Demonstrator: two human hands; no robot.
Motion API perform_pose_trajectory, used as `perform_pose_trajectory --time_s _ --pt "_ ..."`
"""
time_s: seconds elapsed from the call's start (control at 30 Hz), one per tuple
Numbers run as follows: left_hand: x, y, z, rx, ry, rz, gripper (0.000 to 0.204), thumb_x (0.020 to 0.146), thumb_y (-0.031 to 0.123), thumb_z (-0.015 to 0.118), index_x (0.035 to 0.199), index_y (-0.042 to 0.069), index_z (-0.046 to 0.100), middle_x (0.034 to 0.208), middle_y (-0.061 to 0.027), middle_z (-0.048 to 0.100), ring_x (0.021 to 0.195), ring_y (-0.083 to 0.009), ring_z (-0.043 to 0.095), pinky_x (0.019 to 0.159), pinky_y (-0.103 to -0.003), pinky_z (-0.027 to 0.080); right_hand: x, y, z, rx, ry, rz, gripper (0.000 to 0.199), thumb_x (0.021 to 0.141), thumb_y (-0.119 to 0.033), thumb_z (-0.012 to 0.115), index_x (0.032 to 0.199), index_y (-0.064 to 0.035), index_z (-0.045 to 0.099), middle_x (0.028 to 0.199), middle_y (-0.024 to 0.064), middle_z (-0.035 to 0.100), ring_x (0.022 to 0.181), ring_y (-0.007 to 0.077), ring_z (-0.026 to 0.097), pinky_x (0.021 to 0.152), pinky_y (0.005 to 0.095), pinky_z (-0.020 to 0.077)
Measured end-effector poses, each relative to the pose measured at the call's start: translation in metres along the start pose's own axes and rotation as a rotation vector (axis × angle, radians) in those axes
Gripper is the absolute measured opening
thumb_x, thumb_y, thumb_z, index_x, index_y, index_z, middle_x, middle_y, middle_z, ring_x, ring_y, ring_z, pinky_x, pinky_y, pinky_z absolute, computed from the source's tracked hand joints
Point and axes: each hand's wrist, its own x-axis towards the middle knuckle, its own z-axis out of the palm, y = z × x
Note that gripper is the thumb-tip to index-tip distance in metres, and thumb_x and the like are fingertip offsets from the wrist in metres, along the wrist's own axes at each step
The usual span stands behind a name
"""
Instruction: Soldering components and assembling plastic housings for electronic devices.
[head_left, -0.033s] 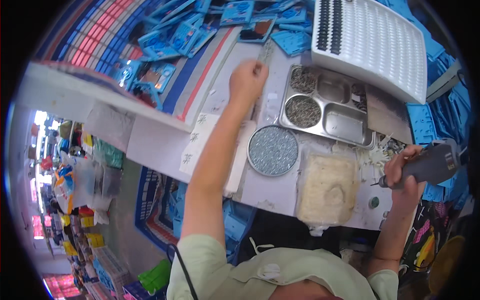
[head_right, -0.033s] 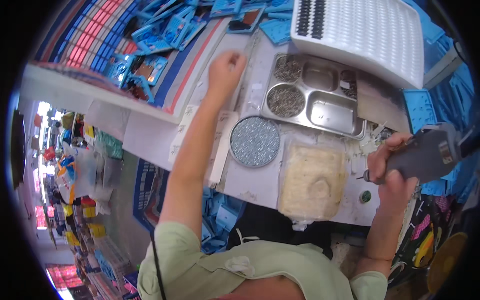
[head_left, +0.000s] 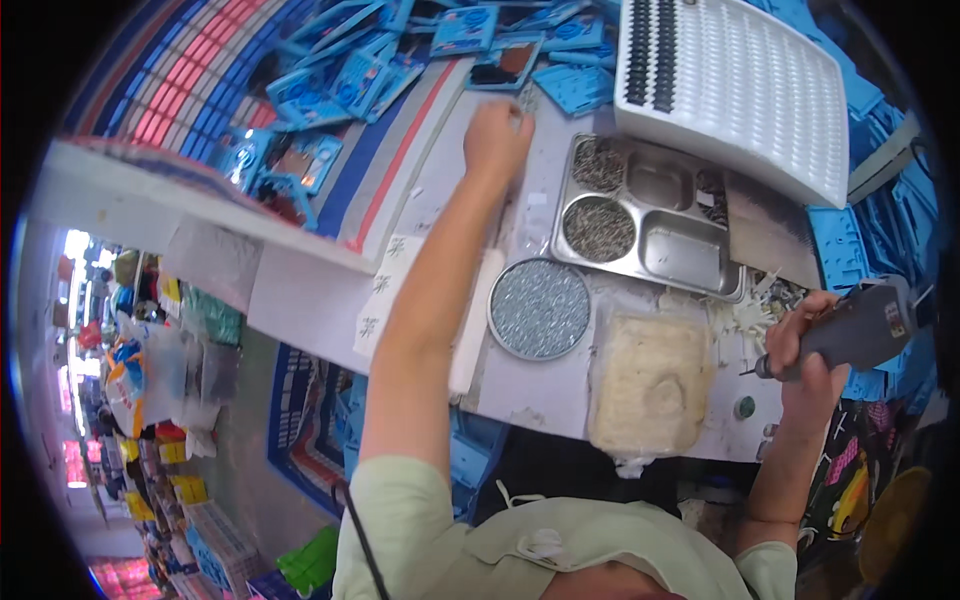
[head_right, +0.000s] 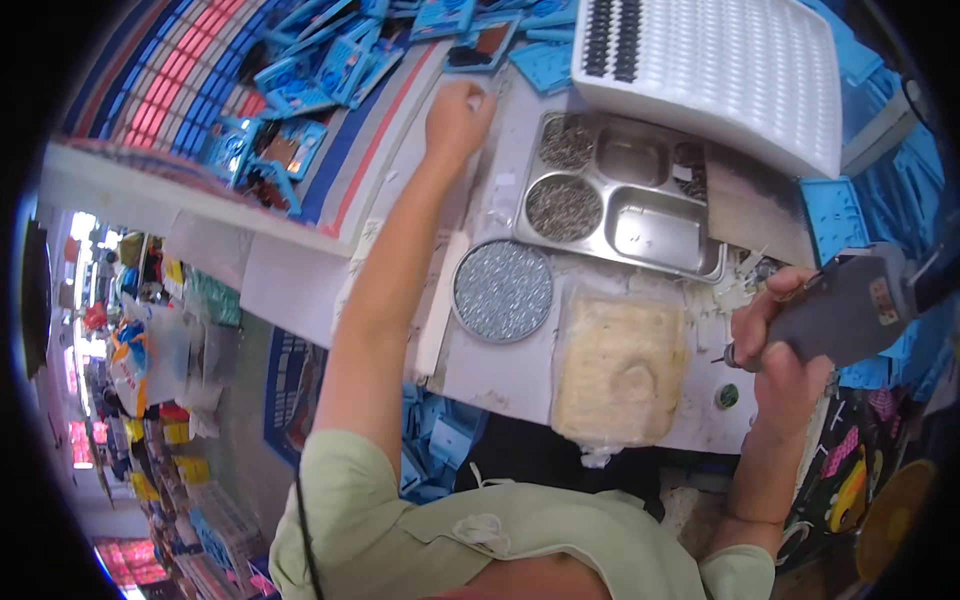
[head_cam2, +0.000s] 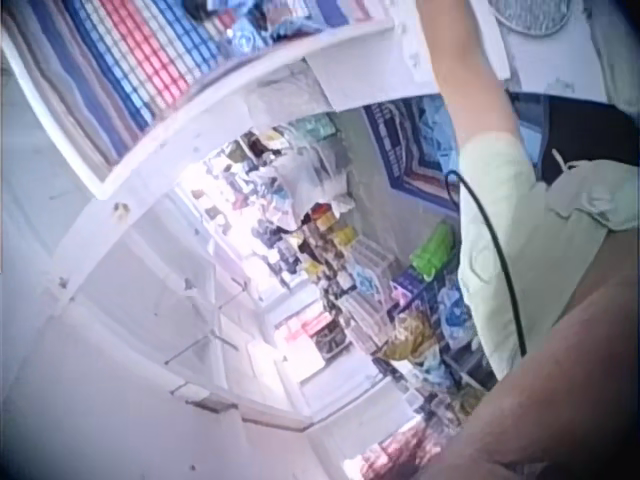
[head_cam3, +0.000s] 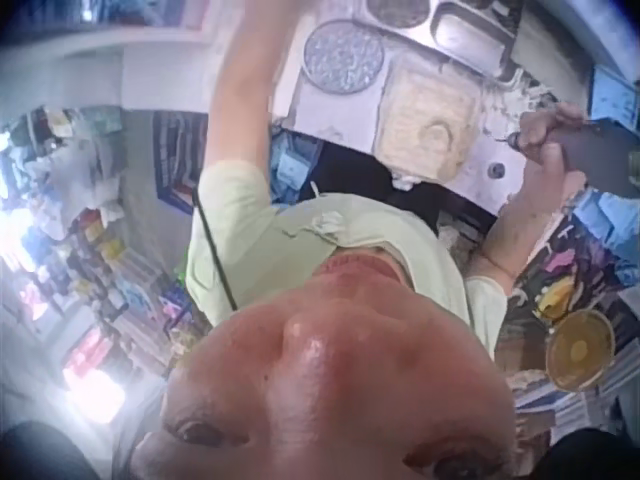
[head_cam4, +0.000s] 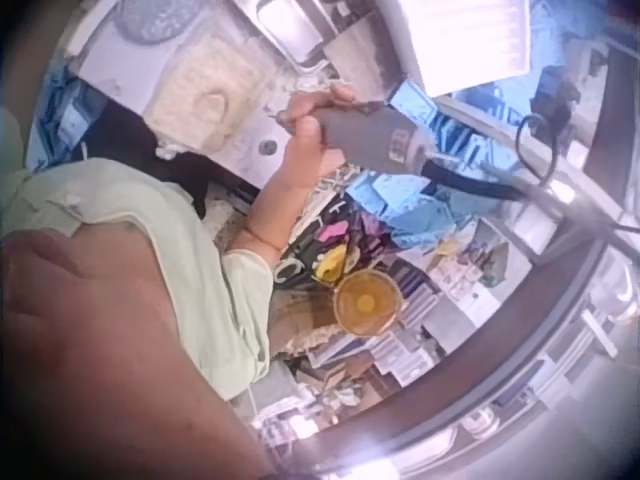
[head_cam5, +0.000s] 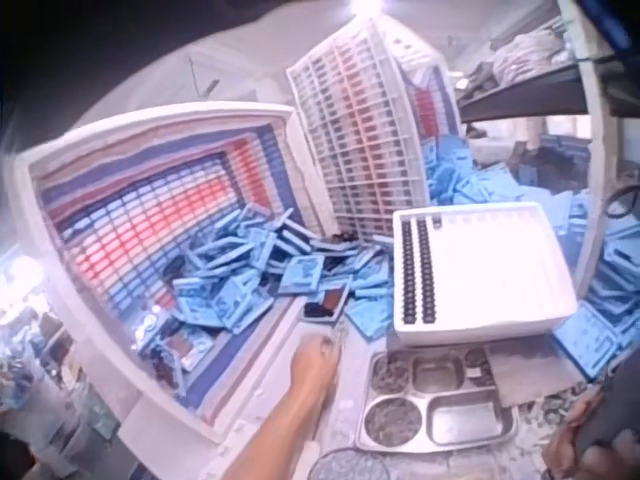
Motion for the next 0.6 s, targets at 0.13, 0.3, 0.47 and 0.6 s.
perform_pose_trajectory --time_s 0.13,0.3,0.47,0.6 --pt "0.097 -0.050 0.103 0.670 0.050 0.017 0.018 0.092 0.024 0.061 0.099 0.009 0.069 0.128 -0.0110 0.055 0.115 -0.0330 0.054 0.088 -0.051 0.049 0.004 -0.007 -0.010 -0.075 0.043 0.014 0.062 0.084 -0.036 0.078 0.126 -0.0023 0.047 0.074 0.0020 0.053 0.062 0.0117 0.050 0.060 0.0270 0.0417" --pt "0.119 -0.032 0.105 0.535 0.092 0.102 0.027 0.088 0.019 0.060 0.105 0.002 0.071 0.102 -0.0194 0.069 0.095 -0.0346 0.066 0.086 -0.045 0.053 0.001 -0.015 -0.035 -0.117 0.071 -0.007 0.065 0.085 -0.033 0.078 0.132 -0.0013 0.046 0.085 0.0065 0.058 0.069 0.0136 0.054 0.064 0.0287 0.0439" --pt "0.113 -0.029 0.001 0.379 0.060 0.091 0.026 0.086 0.013 0.064 0.109 0.002 0.069 0.105 -0.0173 0.067 0.098 -0.0363 0.064 0.086 -0.045 0.052 -0.004 -0.006 -0.024 -0.524 0.445 -0.446 0.063 0.089 -0.026 0.072 0.138 0.0015 0.044 0.118 0.0170 0.062 0.098 0.0214 0.061 0.078 0.0326 0.0498" --pt "0.017 0.064 -0.123 -0.060 0.184 0.412 0.022 0.082 0.000 0.067 0.104 0.002 0.067 0.107 -0.0154 0.068 0.098 -0.0371 0.062 0.089 -0.043 0.049 -0.054 0.016 -0.042 -0.283 0.230 -0.171 0.043 0.102 -0.025 0.051 0.134 0.0031 0.051 0.113 0.0177 0.066 0.090 0.0212 0.066 0.076 0.0324 0.0544"
